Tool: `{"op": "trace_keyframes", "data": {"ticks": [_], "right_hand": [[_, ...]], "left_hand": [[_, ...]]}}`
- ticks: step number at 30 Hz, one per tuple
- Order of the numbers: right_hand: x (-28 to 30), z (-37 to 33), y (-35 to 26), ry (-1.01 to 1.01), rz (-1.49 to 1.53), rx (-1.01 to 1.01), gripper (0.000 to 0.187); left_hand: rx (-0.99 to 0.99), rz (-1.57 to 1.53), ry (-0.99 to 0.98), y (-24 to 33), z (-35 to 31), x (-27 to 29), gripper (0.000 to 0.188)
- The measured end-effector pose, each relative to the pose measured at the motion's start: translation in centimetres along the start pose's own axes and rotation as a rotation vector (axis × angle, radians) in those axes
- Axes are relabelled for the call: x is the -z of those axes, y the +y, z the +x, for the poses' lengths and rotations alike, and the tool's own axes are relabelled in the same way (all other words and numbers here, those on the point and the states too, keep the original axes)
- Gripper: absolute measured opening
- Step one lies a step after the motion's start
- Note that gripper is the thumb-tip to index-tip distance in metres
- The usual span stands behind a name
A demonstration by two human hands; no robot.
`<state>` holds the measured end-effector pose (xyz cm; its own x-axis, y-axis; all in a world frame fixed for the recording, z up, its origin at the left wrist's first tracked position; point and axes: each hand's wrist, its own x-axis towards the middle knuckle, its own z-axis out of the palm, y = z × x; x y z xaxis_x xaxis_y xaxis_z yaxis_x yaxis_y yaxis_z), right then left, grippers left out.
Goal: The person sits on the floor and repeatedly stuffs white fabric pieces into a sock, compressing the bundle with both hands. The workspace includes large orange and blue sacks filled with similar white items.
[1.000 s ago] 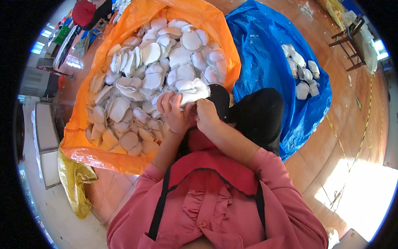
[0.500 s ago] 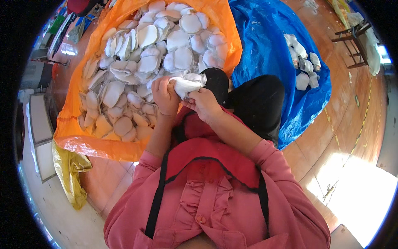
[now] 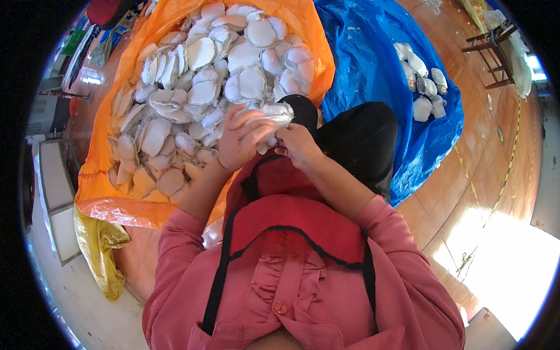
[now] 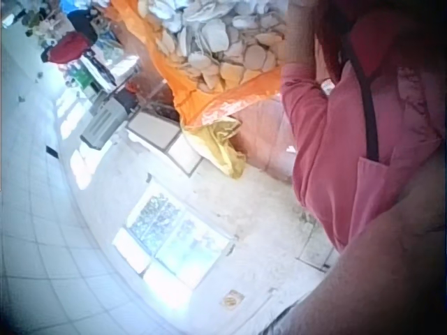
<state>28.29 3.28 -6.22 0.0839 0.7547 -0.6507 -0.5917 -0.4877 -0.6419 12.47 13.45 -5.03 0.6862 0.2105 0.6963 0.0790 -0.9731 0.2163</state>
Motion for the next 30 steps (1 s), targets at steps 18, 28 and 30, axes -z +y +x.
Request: {"op": "trace_keyframes", "data": {"ticks": [18,28,30], "right_hand": [[1.4,-1.3,0.5,-0.036,-0.683,0.389,0.021],[2.2,-2.0,-2.0,-0.168,-0.824,0.298,0.017],[2.4,-2.6,-2.8,-0.182,-0.867,0.329,0.022]], "left_hand": [[0.181,0.035,-0.597,2.3,2.8,0.9,0.053],[0.23,-0.131,-0.609,1.4,2.2,1.6,0.06],[0.249,-0.139,-0.641,1.3,2.2,1.5,0.061]]}}
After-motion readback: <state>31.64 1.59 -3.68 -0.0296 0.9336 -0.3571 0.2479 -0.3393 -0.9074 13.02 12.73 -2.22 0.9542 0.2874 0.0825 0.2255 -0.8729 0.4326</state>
